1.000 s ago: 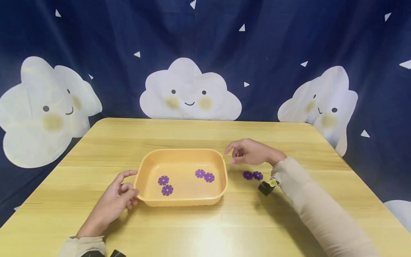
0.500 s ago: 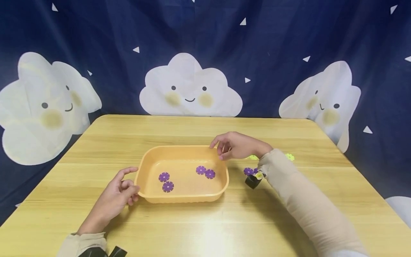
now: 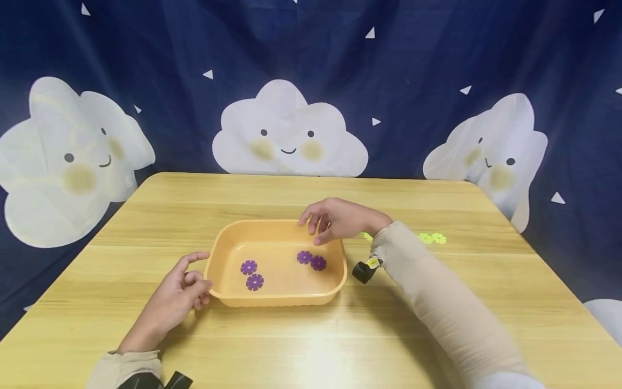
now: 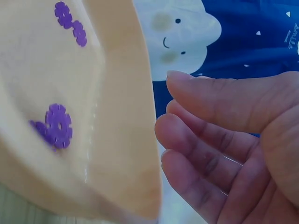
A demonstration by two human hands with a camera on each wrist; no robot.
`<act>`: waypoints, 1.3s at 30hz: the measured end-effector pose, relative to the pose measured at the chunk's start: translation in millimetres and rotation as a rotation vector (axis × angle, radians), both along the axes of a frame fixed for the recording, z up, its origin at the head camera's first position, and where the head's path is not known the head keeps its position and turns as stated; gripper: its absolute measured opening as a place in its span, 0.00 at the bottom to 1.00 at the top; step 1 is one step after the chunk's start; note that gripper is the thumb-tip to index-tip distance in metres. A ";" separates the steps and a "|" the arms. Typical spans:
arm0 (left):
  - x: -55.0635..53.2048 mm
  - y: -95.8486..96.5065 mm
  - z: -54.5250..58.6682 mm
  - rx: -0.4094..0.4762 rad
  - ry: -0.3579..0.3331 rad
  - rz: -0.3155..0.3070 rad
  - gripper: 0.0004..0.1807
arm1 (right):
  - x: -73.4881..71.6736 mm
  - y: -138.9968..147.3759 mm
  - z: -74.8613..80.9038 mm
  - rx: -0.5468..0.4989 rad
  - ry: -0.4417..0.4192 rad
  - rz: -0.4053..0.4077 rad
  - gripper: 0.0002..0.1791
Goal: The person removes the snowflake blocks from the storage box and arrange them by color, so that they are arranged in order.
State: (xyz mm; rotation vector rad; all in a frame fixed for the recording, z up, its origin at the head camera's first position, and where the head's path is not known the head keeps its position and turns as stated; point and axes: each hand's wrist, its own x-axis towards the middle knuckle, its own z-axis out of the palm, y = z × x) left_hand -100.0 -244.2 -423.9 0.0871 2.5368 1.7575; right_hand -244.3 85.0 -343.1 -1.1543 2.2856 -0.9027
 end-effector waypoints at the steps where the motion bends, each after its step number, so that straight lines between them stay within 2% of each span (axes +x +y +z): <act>1: 0.1 -0.1 -0.2 0.000 0.001 0.000 0.31 | -0.8 -2.2 -0.3 -0.002 0.002 0.009 0.20; 5: 0.1 -0.3 -0.2 -0.005 0.001 0.000 0.31 | -4.4 -11.0 -1.5 0.002 0.003 0.031 0.20; 11: -1.9 0.7 0.8 -0.010 -0.002 -0.006 0.31 | -9.8 -21.5 -2.1 0.048 -0.040 0.034 0.24; 16: -2.0 1.0 0.6 -0.014 0.006 -0.005 0.31 | -14.1 -31.9 -4.6 0.079 -0.071 0.083 0.26; 26: -1.4 1.2 0.4 -0.012 0.019 -0.004 0.30 | -20.1 -59.5 -11.9 0.204 -0.219 0.203 0.31; 33: -0.8 0.8 -0.4 -0.008 0.013 -0.004 0.30 | -18.7 -81.3 -24.7 0.286 -0.244 0.244 0.29; 39: -0.1 -0.2 0.2 -0.005 0.005 0.004 0.30 | -13.1 -103.1 -31.3 0.303 -0.280 0.296 0.27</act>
